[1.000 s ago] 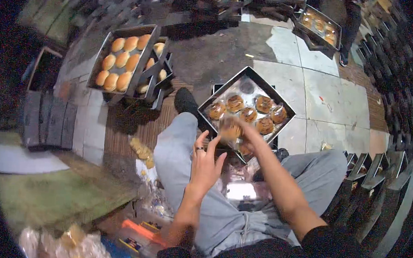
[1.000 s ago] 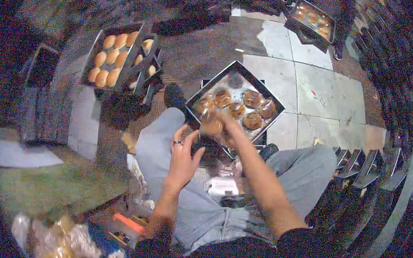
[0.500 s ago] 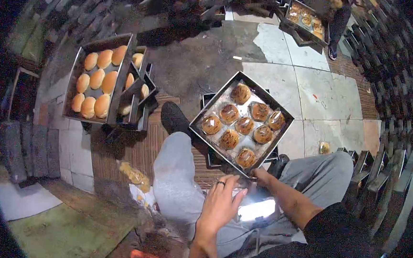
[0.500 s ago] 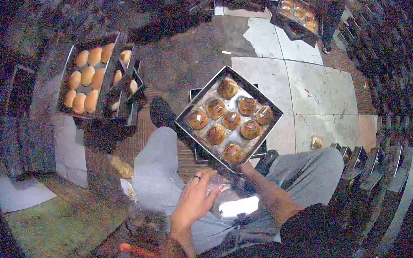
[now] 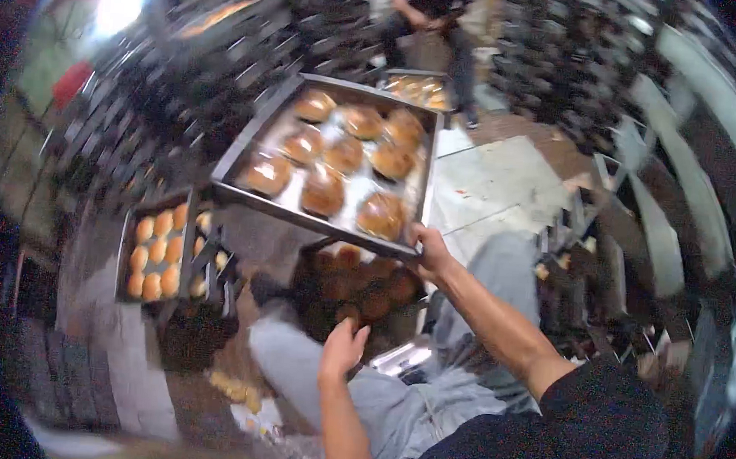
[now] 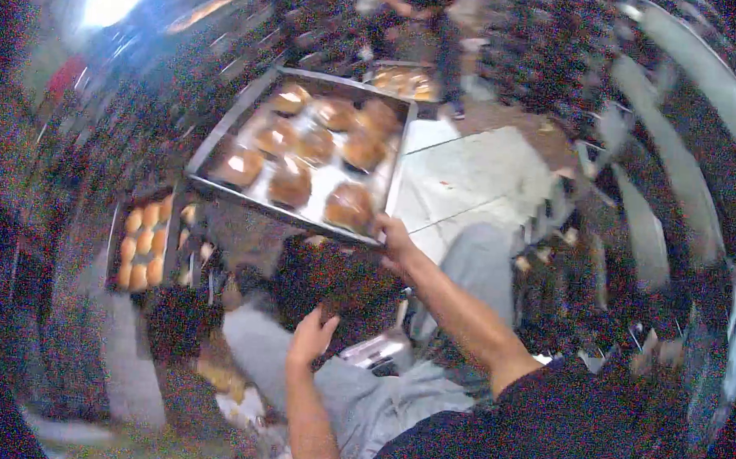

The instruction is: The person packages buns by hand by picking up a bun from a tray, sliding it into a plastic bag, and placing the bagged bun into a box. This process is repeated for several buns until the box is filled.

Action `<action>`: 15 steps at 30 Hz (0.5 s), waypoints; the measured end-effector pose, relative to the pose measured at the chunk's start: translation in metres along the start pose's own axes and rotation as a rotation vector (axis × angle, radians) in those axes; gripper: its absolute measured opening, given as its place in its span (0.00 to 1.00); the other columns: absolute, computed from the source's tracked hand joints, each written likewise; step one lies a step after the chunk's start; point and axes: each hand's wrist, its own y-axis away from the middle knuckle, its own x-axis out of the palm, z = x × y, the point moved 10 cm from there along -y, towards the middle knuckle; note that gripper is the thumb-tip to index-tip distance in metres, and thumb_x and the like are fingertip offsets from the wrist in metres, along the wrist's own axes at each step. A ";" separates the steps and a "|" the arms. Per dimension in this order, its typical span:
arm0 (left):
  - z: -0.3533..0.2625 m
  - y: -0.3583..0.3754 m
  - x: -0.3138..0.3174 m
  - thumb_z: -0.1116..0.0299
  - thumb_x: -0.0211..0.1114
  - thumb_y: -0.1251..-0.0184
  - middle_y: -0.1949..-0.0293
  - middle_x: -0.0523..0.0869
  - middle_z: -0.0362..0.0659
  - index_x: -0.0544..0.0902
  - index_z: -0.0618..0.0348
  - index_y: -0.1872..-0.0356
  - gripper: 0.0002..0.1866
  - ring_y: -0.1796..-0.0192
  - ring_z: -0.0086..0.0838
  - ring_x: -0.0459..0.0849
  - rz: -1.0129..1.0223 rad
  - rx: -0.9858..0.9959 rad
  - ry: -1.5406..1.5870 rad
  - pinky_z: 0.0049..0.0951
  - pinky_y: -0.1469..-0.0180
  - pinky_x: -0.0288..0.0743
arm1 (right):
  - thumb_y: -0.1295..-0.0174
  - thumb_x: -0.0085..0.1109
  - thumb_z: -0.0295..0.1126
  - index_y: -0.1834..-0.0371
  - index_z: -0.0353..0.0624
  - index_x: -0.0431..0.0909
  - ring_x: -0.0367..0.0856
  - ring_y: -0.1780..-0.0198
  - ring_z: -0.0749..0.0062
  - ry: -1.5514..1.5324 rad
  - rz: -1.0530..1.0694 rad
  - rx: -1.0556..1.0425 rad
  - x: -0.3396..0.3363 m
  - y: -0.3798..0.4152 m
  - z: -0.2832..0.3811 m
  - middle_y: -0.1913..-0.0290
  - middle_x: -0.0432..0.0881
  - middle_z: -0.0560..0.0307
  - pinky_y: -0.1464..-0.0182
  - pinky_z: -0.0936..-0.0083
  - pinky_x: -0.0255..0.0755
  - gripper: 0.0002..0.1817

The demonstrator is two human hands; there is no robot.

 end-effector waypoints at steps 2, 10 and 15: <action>-0.012 0.009 0.006 0.55 0.64 0.26 0.52 0.88 0.63 0.82 0.65 0.47 0.21 0.47 0.61 0.84 0.039 -0.101 -0.152 0.53 0.44 0.77 | 0.50 0.51 0.25 0.78 0.47 0.69 0.68 0.73 0.68 -0.086 0.041 -0.259 0.098 0.058 0.108 0.77 0.66 0.63 0.62 0.73 0.74 0.04; -0.019 0.016 0.146 0.30 0.46 0.22 0.39 0.84 0.60 0.74 0.64 0.28 0.44 0.34 0.41 0.80 0.798 0.003 -0.082 0.41 0.32 0.72 | 0.26 0.50 0.49 0.37 0.38 0.78 0.85 0.45 0.51 0.210 0.577 -0.929 0.250 0.199 0.435 0.45 0.86 0.42 0.40 0.55 0.79 0.27; 0.030 -0.025 0.160 0.43 0.63 0.26 0.49 0.89 0.53 0.80 0.73 0.38 0.36 0.46 0.34 0.85 0.733 -0.040 -0.077 0.38 0.44 0.76 | 0.29 0.54 0.54 0.38 0.36 0.78 0.84 0.43 0.47 0.558 0.302 -1.286 0.236 0.422 0.482 0.44 0.85 0.40 0.35 0.49 0.78 0.31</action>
